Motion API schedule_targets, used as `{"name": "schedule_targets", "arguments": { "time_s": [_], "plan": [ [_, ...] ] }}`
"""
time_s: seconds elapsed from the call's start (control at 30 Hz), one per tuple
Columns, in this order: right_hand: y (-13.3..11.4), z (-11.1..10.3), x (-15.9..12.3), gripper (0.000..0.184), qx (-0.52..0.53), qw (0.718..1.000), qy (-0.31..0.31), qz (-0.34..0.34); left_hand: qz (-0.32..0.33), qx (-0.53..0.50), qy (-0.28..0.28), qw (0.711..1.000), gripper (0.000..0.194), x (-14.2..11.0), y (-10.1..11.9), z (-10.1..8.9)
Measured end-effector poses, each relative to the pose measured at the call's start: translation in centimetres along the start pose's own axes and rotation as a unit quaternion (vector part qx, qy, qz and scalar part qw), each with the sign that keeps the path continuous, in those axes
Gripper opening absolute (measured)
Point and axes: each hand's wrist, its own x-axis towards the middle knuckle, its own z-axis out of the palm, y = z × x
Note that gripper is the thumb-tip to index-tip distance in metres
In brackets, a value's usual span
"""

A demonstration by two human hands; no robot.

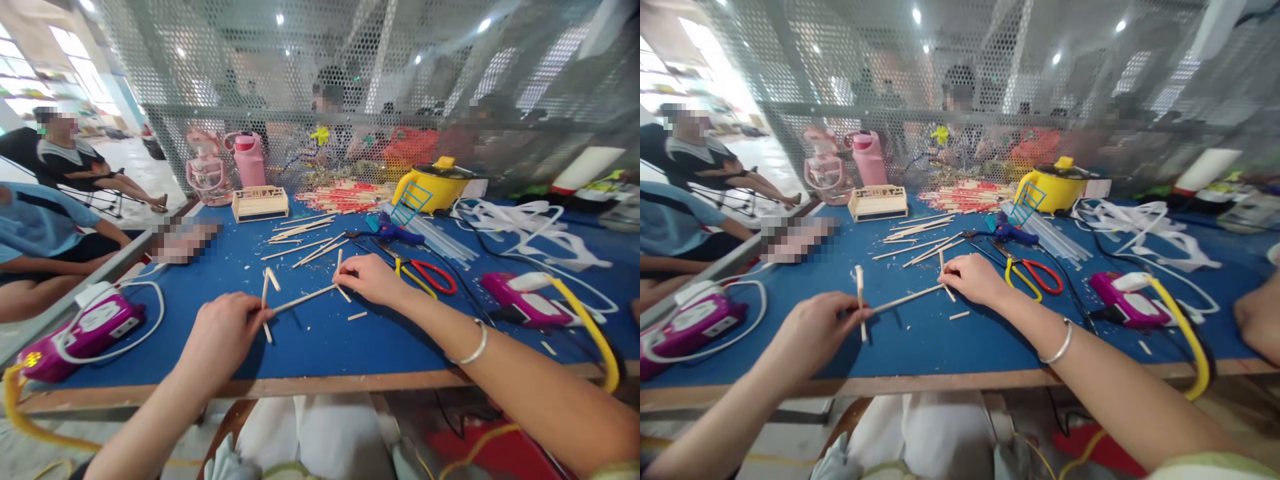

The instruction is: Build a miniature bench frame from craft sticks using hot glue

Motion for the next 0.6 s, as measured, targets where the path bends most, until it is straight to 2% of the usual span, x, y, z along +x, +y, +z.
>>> {"name": "schedule_targets", "arguments": {
  "time_s": [0.1, 0.2, 0.4, 0.6],
  "plan": [
    [-0.2, 0.2, 0.2, 0.020, 0.005, 1.000, -0.005, 0.009, -0.011, -0.031, -0.028, 0.999, 0.029, 3.0, -1.9, -0.4],
    [-0.3, 0.5, -0.1, 0.020, 0.023, 0.999, 0.019, 0.037, -0.009, -0.072, -0.052, 0.996, 0.029, 4.9, -3.2, -0.3],
    [-0.8, 1.0, -0.6, 0.021, 0.032, 0.996, 0.054, 0.065, 0.031, -0.051, -0.005, 0.998, 0.028, 6.6, -3.6, 0.0],
    [-0.4, 2.0, -1.4, 0.023, 0.043, 0.989, 0.112, 0.083, 0.038, -0.064, 0.000, 0.997, 0.028, 7.1, -3.9, 0.6]
  ]
}}
